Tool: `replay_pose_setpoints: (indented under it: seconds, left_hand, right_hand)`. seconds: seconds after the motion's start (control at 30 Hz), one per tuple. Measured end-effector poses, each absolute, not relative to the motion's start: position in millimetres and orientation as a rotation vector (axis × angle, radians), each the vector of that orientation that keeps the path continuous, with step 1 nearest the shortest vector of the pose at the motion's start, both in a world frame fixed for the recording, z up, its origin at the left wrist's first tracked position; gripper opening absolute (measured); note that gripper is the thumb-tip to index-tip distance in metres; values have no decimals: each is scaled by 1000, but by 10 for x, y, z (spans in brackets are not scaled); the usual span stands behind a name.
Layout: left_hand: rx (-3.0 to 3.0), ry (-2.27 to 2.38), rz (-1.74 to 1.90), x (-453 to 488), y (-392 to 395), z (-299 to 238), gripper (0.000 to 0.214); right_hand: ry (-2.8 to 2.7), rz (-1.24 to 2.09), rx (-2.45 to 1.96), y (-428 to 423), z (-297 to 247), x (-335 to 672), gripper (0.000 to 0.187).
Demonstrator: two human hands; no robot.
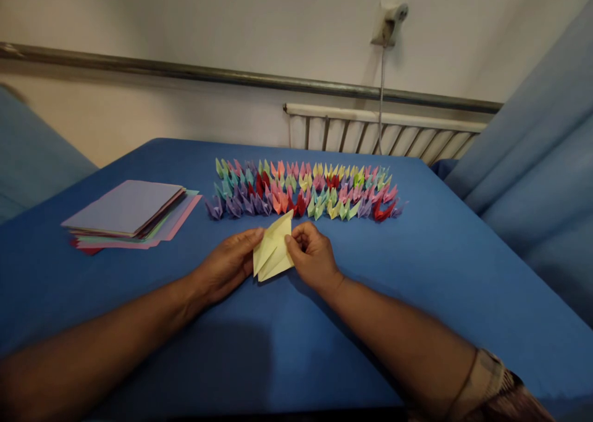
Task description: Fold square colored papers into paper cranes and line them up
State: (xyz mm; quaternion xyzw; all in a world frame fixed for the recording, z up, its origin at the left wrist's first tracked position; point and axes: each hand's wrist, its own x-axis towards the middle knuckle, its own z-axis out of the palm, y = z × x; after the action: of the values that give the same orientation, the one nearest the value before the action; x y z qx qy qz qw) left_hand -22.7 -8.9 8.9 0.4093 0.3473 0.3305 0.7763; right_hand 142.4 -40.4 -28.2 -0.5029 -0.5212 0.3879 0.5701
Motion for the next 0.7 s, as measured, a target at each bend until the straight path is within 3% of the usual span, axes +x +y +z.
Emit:
replay_pose_setpoints:
  seconds: [0.47, 0.7]
  left_hand:
    - [1050, 877, 616, -257, -102, 91, 31]
    - [1071, 903, 757, -245, -79, 93, 35]
  right_hand:
    - [-1272, 948, -1105, -426, -282, 1413, 22]
    - [-1285, 956, -1110, -420, -286, 1420, 20]
